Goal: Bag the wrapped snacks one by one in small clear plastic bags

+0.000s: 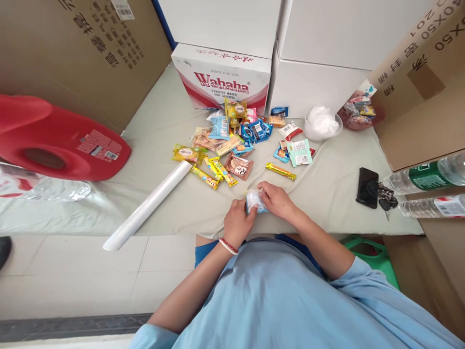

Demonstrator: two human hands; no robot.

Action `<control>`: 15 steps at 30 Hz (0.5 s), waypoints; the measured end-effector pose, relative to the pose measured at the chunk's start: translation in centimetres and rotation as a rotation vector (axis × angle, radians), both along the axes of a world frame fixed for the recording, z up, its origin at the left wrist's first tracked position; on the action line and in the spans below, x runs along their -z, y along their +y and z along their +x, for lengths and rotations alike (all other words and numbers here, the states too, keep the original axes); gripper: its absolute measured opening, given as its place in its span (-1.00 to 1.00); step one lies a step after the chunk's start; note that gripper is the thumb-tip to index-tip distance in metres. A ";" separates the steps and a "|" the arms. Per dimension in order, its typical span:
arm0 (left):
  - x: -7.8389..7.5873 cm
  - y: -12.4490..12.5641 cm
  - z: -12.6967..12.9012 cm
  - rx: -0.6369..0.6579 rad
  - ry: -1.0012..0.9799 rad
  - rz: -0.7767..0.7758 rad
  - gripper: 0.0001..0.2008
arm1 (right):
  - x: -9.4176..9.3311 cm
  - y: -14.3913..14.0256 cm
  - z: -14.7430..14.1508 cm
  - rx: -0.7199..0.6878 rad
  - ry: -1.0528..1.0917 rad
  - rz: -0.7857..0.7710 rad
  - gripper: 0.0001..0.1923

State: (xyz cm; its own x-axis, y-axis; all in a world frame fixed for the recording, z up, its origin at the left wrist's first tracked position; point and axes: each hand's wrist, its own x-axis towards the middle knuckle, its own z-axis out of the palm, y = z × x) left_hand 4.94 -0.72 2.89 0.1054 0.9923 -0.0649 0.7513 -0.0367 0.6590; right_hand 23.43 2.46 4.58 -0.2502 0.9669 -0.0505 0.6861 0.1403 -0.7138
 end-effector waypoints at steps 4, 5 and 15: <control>-0.6 -0.3 2.5 0.003 -0.074 0.216 -0.75 | -0.7 -2.2 0.8 0.177 0.383 -0.187 -0.75; -0.9 -0.8 3.1 0.035 -0.082 0.296 -0.74 | -0.9 -2.9 1.1 0.201 0.508 -0.255 -0.70; -0.3 -1.3 4.6 0.814 -0.149 0.436 -0.49 | 1.6 -7.3 7.1 0.515 0.738 -0.400 -0.53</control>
State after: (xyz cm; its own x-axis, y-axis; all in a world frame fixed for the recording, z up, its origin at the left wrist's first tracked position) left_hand 9.49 -2.03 3.18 0.7560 0.5429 0.3656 0.2946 -0.7811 0.5506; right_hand 30.53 -4.87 3.02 0.0967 0.9120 -0.3985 -0.0414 -0.3964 -0.9172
